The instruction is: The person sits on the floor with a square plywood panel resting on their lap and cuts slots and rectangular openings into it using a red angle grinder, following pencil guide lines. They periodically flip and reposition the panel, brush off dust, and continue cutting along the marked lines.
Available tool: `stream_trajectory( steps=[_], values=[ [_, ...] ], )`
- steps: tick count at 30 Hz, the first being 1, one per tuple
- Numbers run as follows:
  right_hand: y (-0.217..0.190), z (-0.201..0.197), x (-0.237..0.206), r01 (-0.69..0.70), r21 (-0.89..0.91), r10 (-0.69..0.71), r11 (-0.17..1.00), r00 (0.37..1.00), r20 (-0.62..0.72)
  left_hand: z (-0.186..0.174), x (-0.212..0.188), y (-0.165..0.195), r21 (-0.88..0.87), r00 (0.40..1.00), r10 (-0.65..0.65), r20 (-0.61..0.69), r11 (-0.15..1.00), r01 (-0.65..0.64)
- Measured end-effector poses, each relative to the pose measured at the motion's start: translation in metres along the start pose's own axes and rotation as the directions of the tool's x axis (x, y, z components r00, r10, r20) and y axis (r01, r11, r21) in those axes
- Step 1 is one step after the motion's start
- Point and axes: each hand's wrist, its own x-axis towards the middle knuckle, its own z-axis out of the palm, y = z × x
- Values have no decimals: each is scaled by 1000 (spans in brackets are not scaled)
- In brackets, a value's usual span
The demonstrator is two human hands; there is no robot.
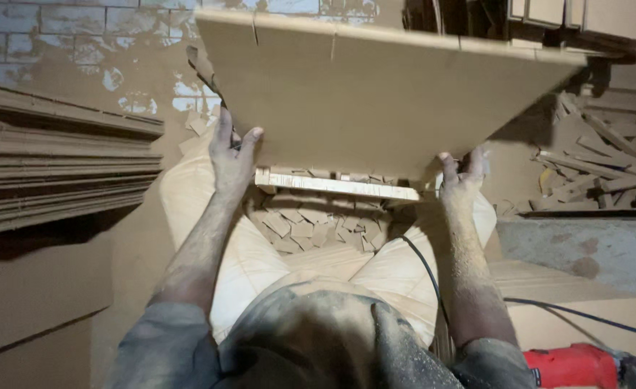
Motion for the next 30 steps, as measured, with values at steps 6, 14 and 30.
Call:
stream_trajectory(
  steps=[6,14,30],
  values=[
    [-23,4,20,155,-84,-132,984,964,231,-23,32,10,63,980,-89,177,995,79],
    [-2,47,31,-128,-310,255,942,874,413,-13,42,-53,201,863,-405,303,912,358],
    [32,6,-55,174,-690,254,703,844,472,-45,-41,-11,798,787,-561,257,582,155]
  ],
)
